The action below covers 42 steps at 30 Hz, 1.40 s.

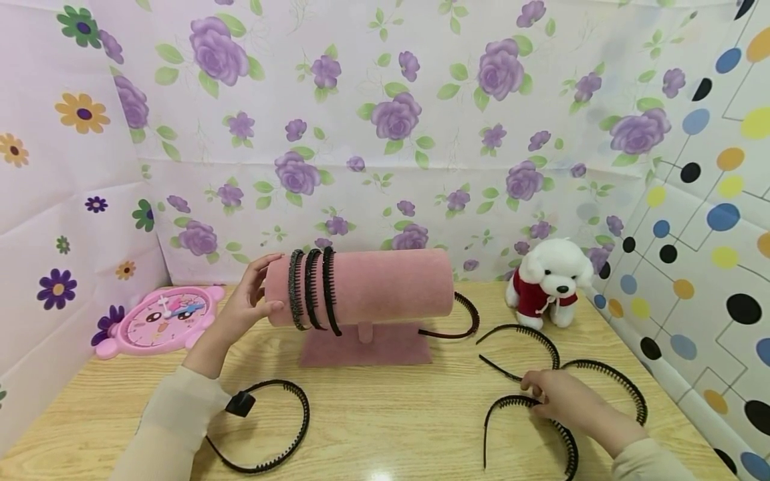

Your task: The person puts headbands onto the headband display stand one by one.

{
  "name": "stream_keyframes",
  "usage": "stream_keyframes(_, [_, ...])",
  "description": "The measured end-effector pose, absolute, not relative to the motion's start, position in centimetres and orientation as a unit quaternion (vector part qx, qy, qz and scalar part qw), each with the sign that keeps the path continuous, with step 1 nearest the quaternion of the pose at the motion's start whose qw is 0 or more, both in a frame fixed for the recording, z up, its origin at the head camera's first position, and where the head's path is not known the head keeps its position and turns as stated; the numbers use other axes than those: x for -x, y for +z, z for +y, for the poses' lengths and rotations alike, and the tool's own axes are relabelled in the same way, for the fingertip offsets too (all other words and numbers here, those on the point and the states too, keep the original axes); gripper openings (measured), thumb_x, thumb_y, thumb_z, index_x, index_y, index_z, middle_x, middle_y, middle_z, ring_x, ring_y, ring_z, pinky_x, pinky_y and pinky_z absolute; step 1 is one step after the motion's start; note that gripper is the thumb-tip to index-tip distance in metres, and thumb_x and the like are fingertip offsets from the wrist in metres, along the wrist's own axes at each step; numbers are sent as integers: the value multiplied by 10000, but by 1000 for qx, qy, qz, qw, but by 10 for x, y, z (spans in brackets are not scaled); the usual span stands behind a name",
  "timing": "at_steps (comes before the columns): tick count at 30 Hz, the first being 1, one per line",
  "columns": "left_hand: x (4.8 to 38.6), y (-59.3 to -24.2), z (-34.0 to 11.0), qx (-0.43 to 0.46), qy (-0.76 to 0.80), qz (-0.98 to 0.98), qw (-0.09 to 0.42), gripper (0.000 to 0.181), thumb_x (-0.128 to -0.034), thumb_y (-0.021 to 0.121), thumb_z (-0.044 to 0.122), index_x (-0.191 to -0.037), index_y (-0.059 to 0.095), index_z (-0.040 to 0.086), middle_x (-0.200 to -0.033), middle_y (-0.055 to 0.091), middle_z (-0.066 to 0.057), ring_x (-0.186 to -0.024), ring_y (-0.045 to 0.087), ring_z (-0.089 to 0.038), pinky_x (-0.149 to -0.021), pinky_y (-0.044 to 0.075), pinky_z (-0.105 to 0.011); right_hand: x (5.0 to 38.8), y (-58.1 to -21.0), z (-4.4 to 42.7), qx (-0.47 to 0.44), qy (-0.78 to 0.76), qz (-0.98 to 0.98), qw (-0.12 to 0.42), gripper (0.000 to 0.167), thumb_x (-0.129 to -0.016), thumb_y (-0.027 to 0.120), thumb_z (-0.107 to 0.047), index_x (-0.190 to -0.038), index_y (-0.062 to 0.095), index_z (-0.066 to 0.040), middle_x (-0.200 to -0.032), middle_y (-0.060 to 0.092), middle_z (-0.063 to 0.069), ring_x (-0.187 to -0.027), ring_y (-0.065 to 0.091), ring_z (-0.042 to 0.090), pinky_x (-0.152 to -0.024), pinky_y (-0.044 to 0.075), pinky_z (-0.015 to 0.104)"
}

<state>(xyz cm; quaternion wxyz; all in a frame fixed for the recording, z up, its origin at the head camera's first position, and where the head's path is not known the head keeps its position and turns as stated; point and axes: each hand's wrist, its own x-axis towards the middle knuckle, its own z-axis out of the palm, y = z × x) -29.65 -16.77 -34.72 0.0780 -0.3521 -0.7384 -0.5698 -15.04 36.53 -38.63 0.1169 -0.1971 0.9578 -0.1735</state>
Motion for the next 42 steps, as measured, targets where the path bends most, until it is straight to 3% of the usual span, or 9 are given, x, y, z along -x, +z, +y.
stream_keyframes(5, [296, -347, -168, 352, -571, -738, 78, 754, -862, 657, 78, -1496, 256, 159, -1555, 220, -77, -1360, 287, -30, -1034, 314, -523, 151, -389, 364, 186, -150, 965, 112, 222, -786, 762, -133, -972, 646, -98, -773, 600, -85, -665, 509, -41, -571, 445, 235])
stream_keyframes(15, [298, -348, -168, 354, -569, -738, 78, 755, -861, 659, 79, -1495, 260, 171, -1560, 207, -78, -1421, 235, -317, -1044, 298, -576, 149, -387, 360, 173, -140, 968, 114, 135, -790, 749, -99, -836, 633, -149, -704, 565, -115, -623, 453, -50, -547, 405, 226])
stream_keyframes(26, [298, -348, -168, 355, -567, -739, 78, 748, -870, 660, 113, -1497, 257, 174, -1565, 197, -83, -1443, 201, -344, -1048, 283, -604, 144, -376, 357, 190, -145, 967, 89, 107, -814, 698, -66, -837, 632, -148, -701, 532, -122, -622, 419, -45, -536, 380, 224])
stream_keyframes(35, [298, -348, -168, 359, -565, -739, 82, 747, -869, 669, 128, -1493, 260, 160, -1563, 201, -103, -1438, 208, -355, -1045, 297, -599, 141, -361, 351, 232, -155, 957, 77, 93, -840, 697, -98, -844, 613, -138, -770, 630, -108, -687, 535, -60, -565, 463, 227])
stream_keyframes(42, [298, -347, -168, 361, -568, -735, 79, 746, -868, 662, 114, -1492, 254, 150, -1558, 204, -106, -1426, 220, -351, -1043, 294, -597, 137, -342, 344, 230, -155, 958, 80, 72, -868, 678, -137, -886, 609, -135, -705, 567, -154, -614, 460, -76, -530, 409, 207])
